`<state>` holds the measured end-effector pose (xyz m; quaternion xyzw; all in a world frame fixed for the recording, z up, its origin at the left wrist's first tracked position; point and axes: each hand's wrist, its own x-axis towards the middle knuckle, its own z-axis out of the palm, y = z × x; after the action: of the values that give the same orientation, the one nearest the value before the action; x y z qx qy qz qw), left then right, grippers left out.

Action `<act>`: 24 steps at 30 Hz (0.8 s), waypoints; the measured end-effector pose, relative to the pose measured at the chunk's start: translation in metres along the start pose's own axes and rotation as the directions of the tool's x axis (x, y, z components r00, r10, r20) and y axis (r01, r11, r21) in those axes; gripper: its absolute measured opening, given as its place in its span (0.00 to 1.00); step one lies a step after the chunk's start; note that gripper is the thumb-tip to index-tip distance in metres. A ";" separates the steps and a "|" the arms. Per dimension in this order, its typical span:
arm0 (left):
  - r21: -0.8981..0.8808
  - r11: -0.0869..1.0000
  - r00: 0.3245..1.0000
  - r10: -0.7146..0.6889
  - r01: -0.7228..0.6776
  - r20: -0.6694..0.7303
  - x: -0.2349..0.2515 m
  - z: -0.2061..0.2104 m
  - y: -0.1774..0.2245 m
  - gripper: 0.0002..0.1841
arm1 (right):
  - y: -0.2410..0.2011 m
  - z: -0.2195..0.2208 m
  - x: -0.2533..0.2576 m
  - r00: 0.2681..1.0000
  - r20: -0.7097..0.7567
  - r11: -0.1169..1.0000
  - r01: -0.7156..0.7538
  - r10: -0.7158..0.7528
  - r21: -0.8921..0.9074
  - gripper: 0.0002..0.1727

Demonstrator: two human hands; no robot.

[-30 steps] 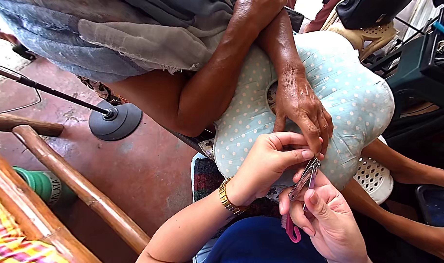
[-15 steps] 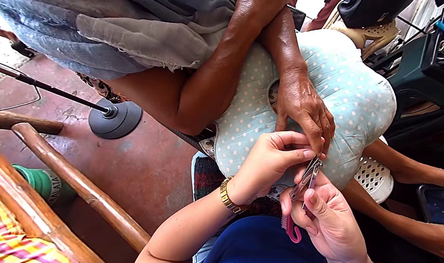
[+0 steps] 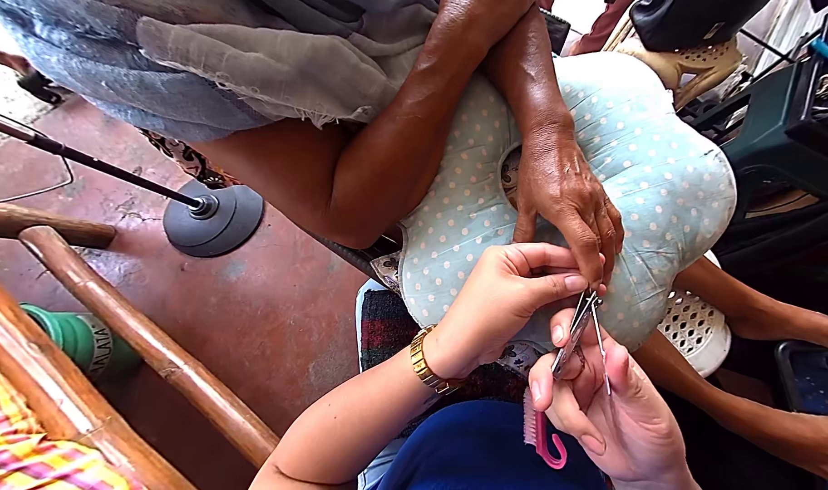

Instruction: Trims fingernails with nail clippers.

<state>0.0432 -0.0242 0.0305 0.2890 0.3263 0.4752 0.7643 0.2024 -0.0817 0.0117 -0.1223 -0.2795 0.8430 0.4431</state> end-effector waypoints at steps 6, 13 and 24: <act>0.008 1.000 1.000 0.007 -0.007 0.010 0.000 -0.001 0.000 0.07 | 0.001 0.003 0.002 0.999 -0.022 0.998 0.031 -0.032 -0.050 0.19; 0.005 1.000 1.000 0.002 -0.002 0.008 0.000 -0.001 0.000 0.07 | 0.001 0.006 0.004 0.997 -0.057 0.995 0.037 -0.043 -0.093 0.16; 0.013 1.000 0.999 -0.020 0.019 0.027 0.000 -0.003 0.003 0.08 | 0.000 0.006 0.008 0.998 -0.067 0.984 0.007 -0.020 -0.181 0.11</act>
<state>0.0392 -0.0227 0.0304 0.2972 0.3220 0.4616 0.7713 0.1952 -0.0777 0.0171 -0.1886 -0.3402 0.8065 0.4452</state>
